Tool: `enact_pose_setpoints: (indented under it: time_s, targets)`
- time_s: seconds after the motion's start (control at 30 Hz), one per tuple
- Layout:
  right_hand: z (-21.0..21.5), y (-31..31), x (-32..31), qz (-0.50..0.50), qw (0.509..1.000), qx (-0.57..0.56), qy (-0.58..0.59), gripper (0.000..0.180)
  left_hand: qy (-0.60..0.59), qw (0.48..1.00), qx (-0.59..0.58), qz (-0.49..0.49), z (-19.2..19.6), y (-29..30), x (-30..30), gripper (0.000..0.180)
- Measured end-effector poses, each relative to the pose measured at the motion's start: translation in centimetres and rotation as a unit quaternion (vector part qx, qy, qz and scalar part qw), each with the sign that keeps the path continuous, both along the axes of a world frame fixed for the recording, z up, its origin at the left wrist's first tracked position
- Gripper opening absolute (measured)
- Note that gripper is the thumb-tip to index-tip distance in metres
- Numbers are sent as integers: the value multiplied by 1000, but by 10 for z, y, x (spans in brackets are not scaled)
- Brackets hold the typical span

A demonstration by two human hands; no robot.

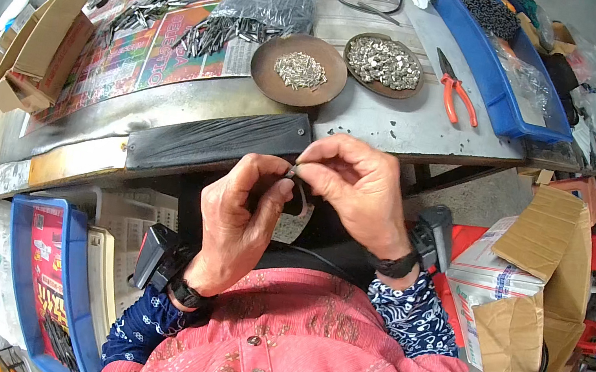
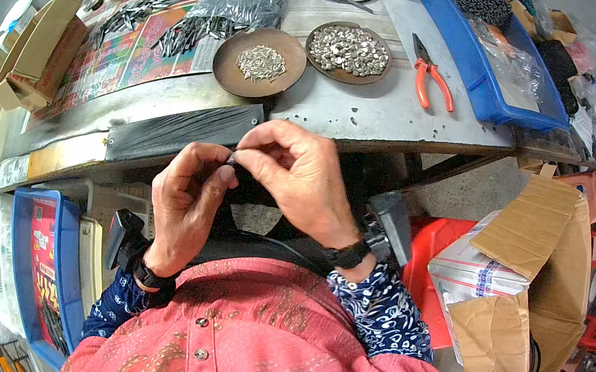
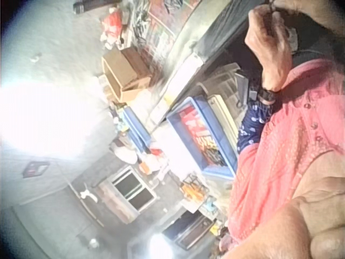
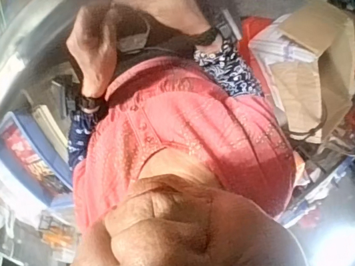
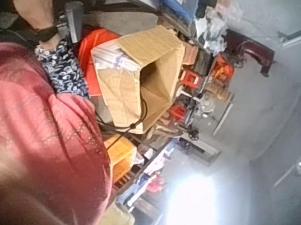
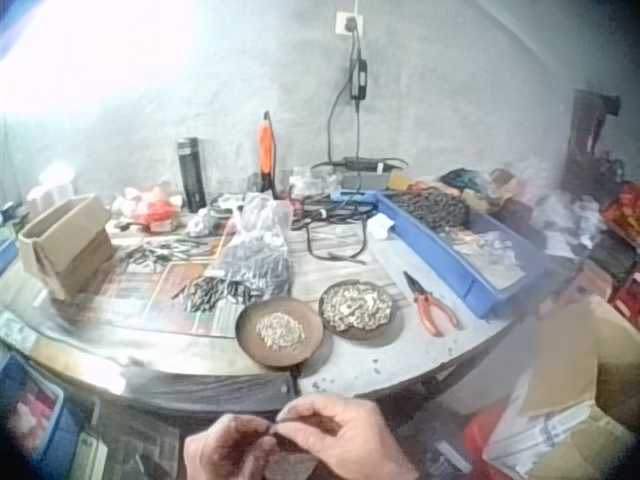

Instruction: The person repeatedly picks up small metal rods and inserts small metal pieces onto them, then uses pliers to crimp or secure the pieces. The person places finished units on the table and continues the cycle with new rods and pieces.

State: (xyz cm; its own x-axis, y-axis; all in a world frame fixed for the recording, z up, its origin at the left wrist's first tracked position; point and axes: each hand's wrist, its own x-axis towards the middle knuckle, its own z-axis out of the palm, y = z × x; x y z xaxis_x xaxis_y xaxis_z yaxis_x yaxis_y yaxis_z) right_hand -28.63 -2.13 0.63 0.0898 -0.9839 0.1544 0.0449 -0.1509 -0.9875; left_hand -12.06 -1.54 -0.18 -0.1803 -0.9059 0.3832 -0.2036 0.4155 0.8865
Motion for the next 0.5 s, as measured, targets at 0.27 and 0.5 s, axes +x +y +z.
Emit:
enact_pose_setpoints:
  time_s: [0.27, 0.5]
  targets:
    - [3, -43, -66, -252, 843, -215, 423, 24, 43, 993, 111, -27, 0, -2, 11, 10]
    - [-12, -63, -79, -284, 733, -282, 550, 29, 54, 992, 111, -9, 1, -7, 9, 17]
